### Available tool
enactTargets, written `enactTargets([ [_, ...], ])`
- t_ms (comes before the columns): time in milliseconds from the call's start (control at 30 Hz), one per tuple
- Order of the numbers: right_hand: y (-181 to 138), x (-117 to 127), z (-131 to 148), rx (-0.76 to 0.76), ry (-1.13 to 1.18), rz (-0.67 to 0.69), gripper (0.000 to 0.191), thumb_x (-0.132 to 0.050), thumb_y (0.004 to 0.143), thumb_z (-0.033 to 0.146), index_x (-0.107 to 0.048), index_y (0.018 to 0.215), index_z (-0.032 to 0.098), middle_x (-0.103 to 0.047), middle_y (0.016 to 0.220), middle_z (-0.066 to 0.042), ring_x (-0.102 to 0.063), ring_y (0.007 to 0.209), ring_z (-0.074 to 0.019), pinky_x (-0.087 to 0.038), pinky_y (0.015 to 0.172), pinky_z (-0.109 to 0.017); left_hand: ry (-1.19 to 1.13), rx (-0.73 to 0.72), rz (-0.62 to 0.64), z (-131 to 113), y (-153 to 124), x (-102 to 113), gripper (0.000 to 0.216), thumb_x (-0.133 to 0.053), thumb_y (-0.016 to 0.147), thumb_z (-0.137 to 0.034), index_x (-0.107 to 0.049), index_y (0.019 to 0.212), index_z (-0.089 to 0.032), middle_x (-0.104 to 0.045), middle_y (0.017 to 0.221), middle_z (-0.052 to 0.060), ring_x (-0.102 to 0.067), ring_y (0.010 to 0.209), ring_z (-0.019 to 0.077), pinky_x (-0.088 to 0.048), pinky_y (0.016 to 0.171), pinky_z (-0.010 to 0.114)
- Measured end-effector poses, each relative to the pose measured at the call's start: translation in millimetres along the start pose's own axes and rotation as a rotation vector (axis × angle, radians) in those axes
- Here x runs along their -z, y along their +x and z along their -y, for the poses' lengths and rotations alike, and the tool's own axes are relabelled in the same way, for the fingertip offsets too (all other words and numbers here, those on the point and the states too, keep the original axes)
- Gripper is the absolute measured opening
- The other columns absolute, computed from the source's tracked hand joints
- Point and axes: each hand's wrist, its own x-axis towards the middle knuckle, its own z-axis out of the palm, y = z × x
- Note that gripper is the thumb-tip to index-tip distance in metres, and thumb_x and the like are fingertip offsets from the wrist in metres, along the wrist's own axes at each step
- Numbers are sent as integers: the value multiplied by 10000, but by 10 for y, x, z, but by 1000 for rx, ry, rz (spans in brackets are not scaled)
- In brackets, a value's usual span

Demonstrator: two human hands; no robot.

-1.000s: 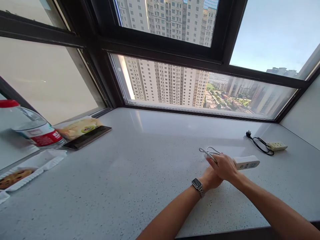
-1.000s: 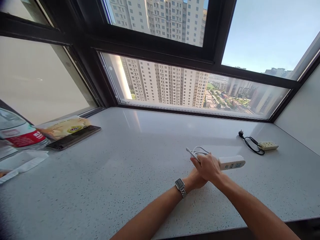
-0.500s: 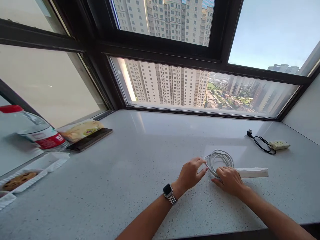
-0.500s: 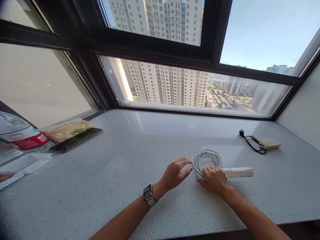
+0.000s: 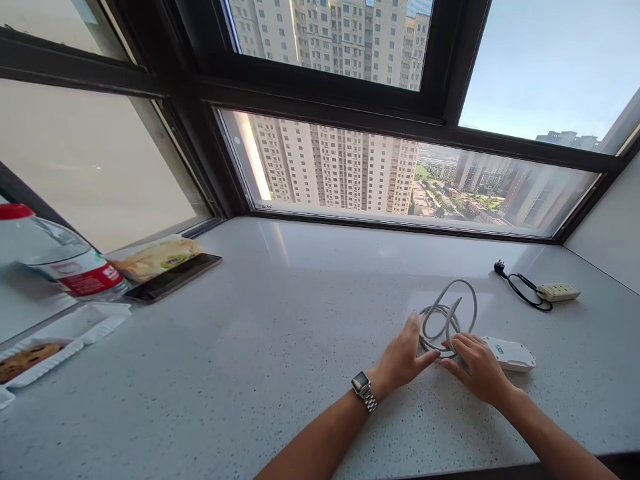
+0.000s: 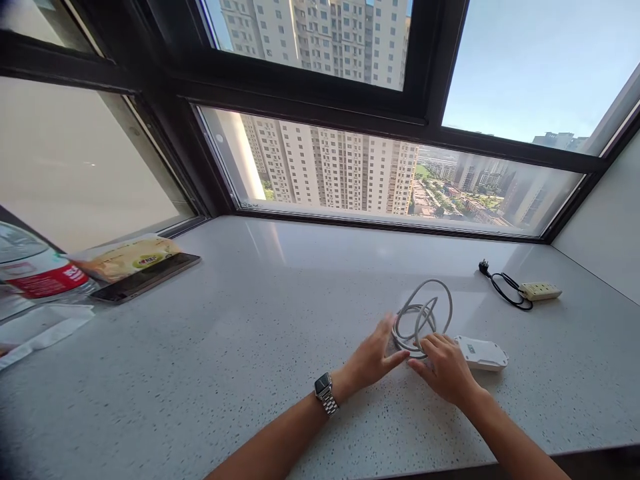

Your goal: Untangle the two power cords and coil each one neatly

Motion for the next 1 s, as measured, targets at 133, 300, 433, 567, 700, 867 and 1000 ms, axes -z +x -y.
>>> enactTargets([
  [133,43,12,3,-17,46,52,493,-232,1003,381,-594,726,190,-599,706,-56,-542,673,-166,-392,647,-291,-56,-107,-144,-102,-9,74,844,-513,862,-447,2,1485,-205,2,1557,163,-91,1428,285,-278,1106,494],
  [300,104,-13,-34,-31,61,94,513,-227,1002,400,-631,763,190,-630,768,-73,-552,718,-173,-390,698,-307,-41,-78,-29,-202,53,81,509,-318,945,-466,-338,1402,-245,-322,1491,107,-148,1417,286,-196,1103,576],
  [433,92,-62,-96,-45,102,66,531,-227,997,420,-617,725,185,-612,702,-64,-539,681,-170,-386,669,-295,-348,-3,-114,-224,221,-38,475,-292,935,-520,-629,912,-186,-684,1004,95,-566,1114,250,-360,1030,468],
  [567,43,-147,-141,-122,197,-81,561,-205,982,474,-521,616,190,-542,625,-38,-491,578,-146,-371,573,-262,-1077,306,-366,-224,401,-64,476,-384,884,-575,-512,678,-165,-656,654,60,-675,724,202,-508,815,364],
  [700,15,-154,-114,-191,371,-260,511,-243,971,490,-504,644,197,-567,678,-48,-538,615,-154,-406,591,-258,-1537,672,-384,-180,456,53,324,-386,930,-417,-527,854,-135,-495,441,-43,-619,465,156,-533,617,310],
  [867,135,-36,-36,-241,404,-314,468,-294,962,487,-555,708,194,-574,715,-60,-545,635,-167,-416,591,-265,-1373,769,-238,-109,428,101,416,-350,932,-292,-386,1315,-132,-575,575,-26,-519,346,95,-484,460,240],
  [1000,275,-55,24,-147,211,-123,470,-312,968,461,-602,725,182,-589,764,-74,-547,678,-168,-402,620,-262,-738,529,-201,-81,398,35,377,-404,886,-298,-546,1215,-184,-656,822,47,-563,454,102,-485,504,241],
])
